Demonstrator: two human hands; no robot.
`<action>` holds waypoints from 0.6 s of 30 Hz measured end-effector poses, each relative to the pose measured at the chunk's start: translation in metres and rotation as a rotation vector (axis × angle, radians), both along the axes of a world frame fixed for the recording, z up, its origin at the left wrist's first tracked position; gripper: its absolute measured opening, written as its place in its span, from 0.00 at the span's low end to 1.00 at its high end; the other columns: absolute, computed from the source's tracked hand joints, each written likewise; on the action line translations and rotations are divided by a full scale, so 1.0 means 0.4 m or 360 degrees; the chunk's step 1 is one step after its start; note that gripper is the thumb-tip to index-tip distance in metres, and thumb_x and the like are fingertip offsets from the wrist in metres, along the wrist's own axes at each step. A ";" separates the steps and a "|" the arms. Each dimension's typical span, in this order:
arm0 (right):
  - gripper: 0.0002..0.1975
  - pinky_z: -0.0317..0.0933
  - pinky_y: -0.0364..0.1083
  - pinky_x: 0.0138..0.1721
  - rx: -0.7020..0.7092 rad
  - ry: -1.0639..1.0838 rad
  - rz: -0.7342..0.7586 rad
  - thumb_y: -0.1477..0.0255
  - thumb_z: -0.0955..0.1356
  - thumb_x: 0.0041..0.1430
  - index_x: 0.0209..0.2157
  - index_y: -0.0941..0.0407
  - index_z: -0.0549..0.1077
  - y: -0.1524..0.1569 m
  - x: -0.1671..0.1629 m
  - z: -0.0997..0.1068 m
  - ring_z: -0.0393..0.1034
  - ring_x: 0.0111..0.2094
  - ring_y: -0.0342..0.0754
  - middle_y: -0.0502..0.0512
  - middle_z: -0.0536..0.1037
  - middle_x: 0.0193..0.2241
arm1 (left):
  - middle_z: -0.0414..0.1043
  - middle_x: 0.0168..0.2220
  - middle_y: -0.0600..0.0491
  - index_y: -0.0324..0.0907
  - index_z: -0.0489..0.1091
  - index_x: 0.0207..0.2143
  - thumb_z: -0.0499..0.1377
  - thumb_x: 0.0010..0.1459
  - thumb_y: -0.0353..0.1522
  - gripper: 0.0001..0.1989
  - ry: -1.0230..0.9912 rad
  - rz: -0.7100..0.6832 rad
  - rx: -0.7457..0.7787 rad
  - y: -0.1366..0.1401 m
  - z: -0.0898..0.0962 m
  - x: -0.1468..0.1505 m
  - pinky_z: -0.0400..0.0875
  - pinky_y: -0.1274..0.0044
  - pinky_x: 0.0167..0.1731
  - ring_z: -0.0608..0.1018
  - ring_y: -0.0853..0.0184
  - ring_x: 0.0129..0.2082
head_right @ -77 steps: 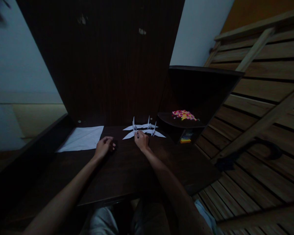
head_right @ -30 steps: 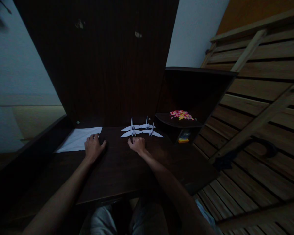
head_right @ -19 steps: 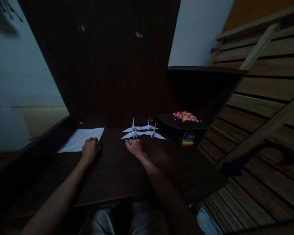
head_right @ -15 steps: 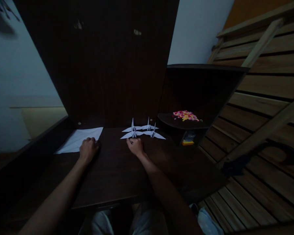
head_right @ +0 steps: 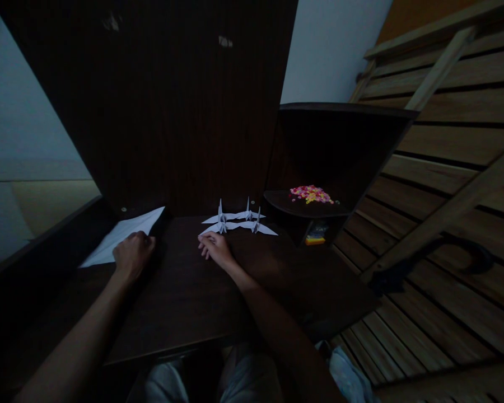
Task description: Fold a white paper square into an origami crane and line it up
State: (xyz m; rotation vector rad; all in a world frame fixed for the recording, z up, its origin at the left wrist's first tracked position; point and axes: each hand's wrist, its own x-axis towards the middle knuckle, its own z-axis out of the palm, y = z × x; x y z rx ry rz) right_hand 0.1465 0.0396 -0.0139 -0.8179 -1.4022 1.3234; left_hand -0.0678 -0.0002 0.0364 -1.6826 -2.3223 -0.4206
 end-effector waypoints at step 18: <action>0.14 0.64 0.44 0.40 -0.0264 0.0462 0.0026 0.66 0.71 0.46 0.37 0.54 0.73 -0.031 -0.083 -0.017 0.72 0.36 0.47 0.51 0.78 0.33 | 0.72 0.38 0.47 0.42 0.68 0.39 0.49 0.60 0.34 0.10 -0.0243 -0.1030 0.0105 -0.059 -0.094 0.200 0.69 0.75 0.31 0.76 0.62 0.35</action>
